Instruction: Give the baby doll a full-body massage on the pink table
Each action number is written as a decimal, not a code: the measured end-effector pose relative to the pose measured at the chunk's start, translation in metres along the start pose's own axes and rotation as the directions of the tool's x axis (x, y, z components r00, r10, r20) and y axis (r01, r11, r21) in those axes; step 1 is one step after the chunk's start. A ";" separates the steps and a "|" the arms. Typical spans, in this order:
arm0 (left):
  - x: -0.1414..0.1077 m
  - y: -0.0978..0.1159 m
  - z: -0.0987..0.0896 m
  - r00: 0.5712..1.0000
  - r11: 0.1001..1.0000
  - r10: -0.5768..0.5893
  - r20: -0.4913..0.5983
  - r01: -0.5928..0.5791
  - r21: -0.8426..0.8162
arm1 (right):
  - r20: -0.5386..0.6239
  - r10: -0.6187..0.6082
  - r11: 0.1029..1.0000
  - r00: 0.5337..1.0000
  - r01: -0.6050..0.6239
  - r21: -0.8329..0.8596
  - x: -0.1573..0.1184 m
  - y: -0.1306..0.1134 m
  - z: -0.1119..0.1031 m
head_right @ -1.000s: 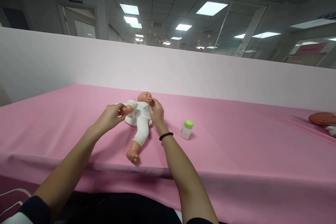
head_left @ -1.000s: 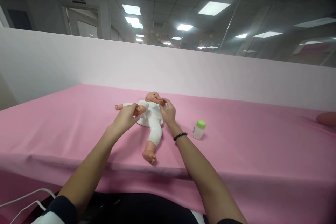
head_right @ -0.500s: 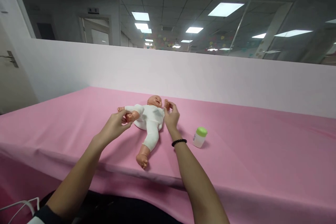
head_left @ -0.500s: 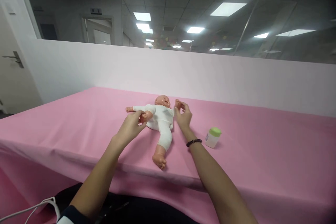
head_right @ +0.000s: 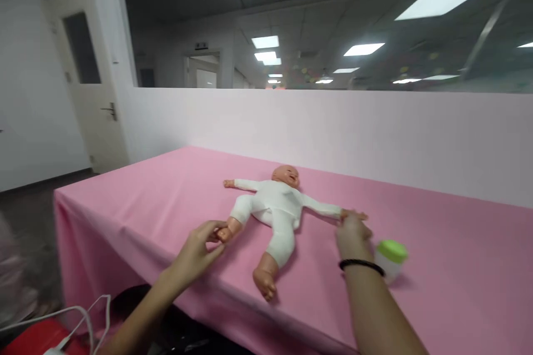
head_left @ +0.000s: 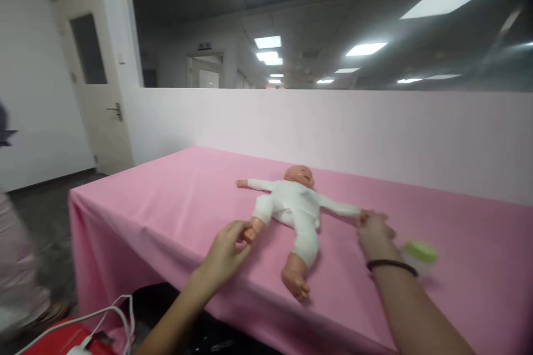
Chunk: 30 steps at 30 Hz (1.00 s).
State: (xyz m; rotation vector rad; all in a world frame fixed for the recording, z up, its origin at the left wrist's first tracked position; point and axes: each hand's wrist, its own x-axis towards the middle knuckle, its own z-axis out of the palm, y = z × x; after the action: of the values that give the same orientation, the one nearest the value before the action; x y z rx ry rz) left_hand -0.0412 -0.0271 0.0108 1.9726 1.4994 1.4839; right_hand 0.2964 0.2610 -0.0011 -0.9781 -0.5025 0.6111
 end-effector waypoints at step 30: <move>0.072 0.056 -0.021 0.989 0.980 -0.057 0.134 0.029 0.199 | 0.346 -0.386 0.899 0.855 0.433 -0.066 -0.057 -0.043 0.033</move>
State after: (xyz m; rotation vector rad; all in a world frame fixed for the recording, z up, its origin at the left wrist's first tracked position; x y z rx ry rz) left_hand -0.0304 0.0003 0.0997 2.0898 1.6721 1.1938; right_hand 0.2445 0.2242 0.0457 -0.8677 -1.0346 0.3487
